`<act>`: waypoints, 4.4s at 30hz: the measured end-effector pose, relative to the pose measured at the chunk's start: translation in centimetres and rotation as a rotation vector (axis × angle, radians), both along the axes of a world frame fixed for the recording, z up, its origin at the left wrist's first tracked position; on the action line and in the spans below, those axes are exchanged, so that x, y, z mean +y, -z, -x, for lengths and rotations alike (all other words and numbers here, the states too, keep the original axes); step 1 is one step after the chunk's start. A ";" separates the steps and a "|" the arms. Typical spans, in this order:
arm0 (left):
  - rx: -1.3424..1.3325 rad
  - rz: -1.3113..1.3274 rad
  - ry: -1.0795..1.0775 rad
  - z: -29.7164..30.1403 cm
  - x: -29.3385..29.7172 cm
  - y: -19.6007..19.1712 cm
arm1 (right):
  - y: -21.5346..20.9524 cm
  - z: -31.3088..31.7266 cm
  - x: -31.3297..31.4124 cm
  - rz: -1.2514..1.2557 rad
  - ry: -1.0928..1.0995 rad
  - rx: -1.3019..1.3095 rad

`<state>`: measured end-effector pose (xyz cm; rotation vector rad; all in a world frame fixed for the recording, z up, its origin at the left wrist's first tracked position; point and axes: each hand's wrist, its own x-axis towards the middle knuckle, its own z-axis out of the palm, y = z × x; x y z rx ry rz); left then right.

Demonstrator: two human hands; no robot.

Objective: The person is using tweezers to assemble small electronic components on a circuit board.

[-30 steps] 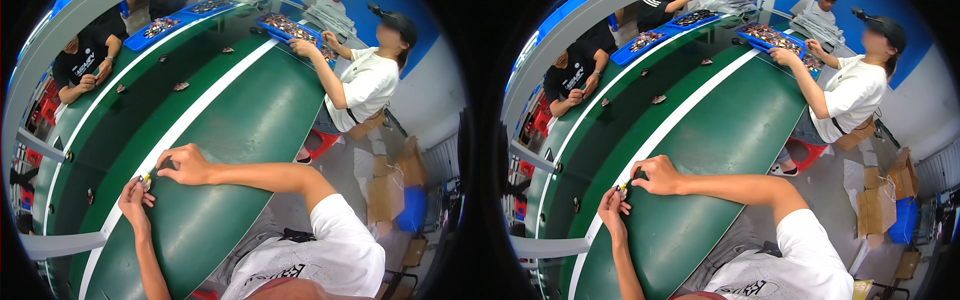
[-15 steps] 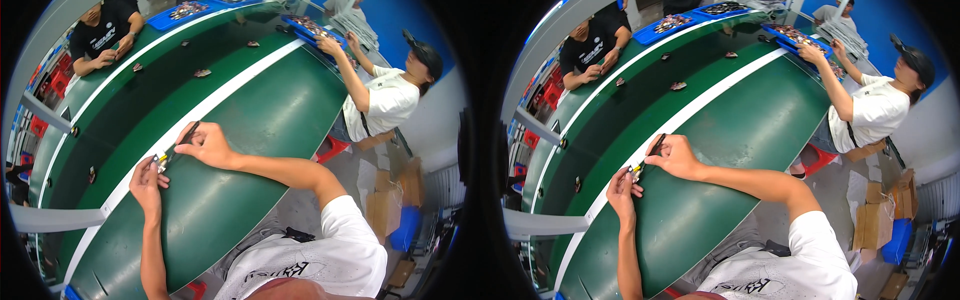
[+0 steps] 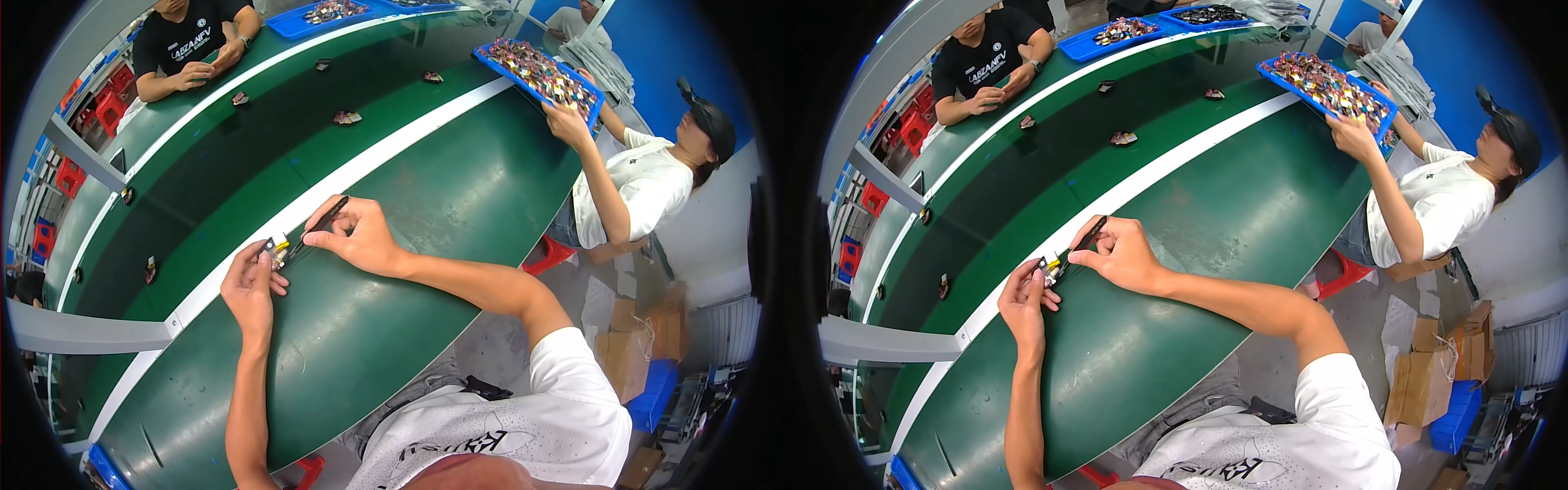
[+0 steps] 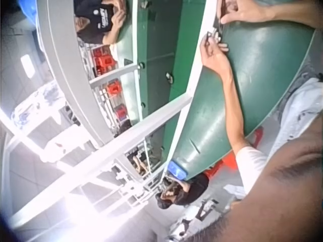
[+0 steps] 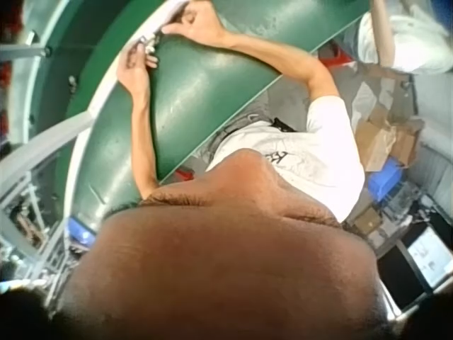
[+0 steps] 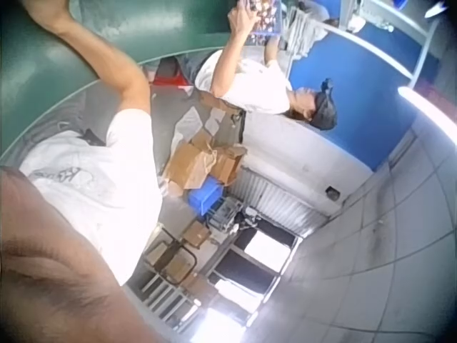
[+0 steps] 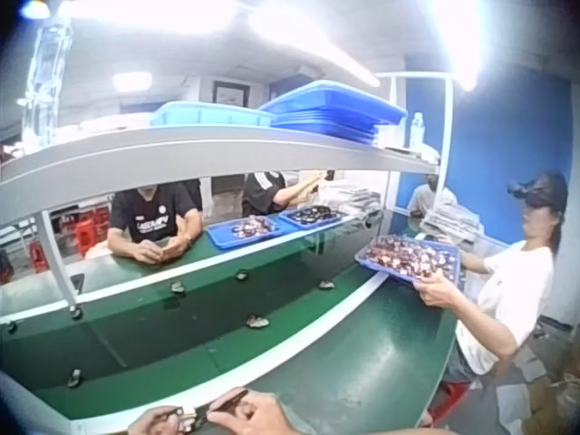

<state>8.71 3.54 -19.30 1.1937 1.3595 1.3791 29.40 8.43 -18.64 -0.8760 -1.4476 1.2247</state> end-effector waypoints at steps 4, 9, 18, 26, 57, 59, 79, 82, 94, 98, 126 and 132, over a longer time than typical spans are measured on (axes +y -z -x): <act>-0.007 -0.013 -0.005 0.7 -0.1 0.2 | -0.2 0.5 -0.2 -0.009 -0.013 -0.019; -0.017 -0.027 0.002 1.1 -0.1 0.3 | -0.2 0.9 -0.4 -0.030 -0.011 -0.019; -0.033 -0.022 0.000 2.0 -0.8 0.8 | 0.7 2.1 -1.0 -0.081 0.004 -0.024; -0.071 -0.034 0.049 1.9 -0.4 1.1 | -0.8 1.7 -1.4 -0.088 0.028 0.053; -0.090 0.005 0.098 0.5 -0.8 -0.4 | -0.4 1.6 -2.3 -0.247 0.109 -0.186; -0.113 0.004 0.090 0.4 -0.6 -0.4 | -0.5 1.4 -2.5 -0.289 0.123 -0.192; -0.092 -0.108 0.066 -0.1 -1.1 0.1 | -0.1 1.6 -2.6 -0.225 0.095 -0.188; -0.049 -0.155 0.063 -0.1 -1.1 0.3 | -0.1 1.5 -2.5 -0.218 0.090 -0.206; 0.280 -0.373 0.041 -0.5 -1.1 0.7 | -0.2 1.2 -2.2 0.013 0.036 -0.085; 0.264 -0.350 0.041 -0.6 -1.2 0.6 | -0.6 1.0 -2.4 -0.046 0.043 -0.125; -0.181 -0.028 -0.074 -2.0 -1.1 0.4 | -0.6 0.6 -2.9 -1.415 0.035 -0.674; -0.259 0.015 -0.038 -1.7 -1.0 0.2 | -0.6 0.8 -1.7 -1.176 0.038 -0.482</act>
